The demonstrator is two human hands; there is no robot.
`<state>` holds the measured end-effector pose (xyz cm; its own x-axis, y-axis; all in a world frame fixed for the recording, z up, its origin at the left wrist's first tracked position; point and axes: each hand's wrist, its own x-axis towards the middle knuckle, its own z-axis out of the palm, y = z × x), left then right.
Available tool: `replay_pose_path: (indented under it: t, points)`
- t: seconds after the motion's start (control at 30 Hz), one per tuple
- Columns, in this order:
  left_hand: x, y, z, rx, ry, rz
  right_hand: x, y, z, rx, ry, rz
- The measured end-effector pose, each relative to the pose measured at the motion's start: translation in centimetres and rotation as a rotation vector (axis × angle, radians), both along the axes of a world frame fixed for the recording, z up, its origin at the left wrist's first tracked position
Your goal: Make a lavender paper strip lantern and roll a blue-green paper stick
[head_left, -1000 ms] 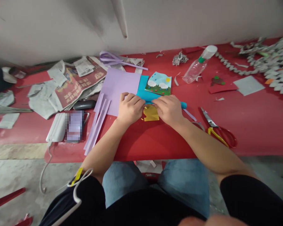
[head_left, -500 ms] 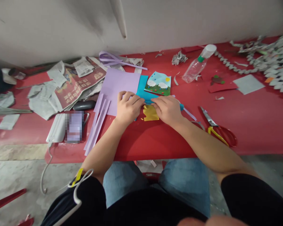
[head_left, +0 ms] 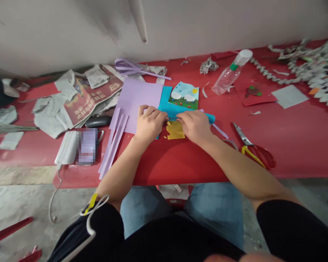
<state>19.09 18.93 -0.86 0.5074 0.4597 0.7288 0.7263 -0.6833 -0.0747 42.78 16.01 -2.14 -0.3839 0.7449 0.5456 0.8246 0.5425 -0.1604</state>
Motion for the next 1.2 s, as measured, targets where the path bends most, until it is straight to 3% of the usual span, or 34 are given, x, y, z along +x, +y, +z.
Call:
replay_pose_path:
  t: [0.4, 0.6, 0.77, 0.93, 1.2]
  points:
    - [0.0, 0.0, 0.1, -0.011, 0.079, 0.038, 0.0, 0.1, -0.2, -0.039, -0.034, -0.035]
    - [0.2, -0.3, -0.2, -0.035, 0.088, -0.010, -0.1, 0.2, -0.2, -0.105, -0.052, -0.057]
    - [0.0, 0.0, -0.4, -0.042, 0.124, 0.055, -0.1, 0.0, -0.1, -0.084, -0.045, -0.072]
    - [0.1, -0.2, -0.3, -0.084, 0.124, -0.018, 0.0, 0.0, 0.1, -0.155, -0.060, -0.062]
    - [-0.1, 0.6, -1.0, -0.186, 0.178, 0.070, -0.2, 0.2, 0.3, -0.214, -0.071, -0.076]
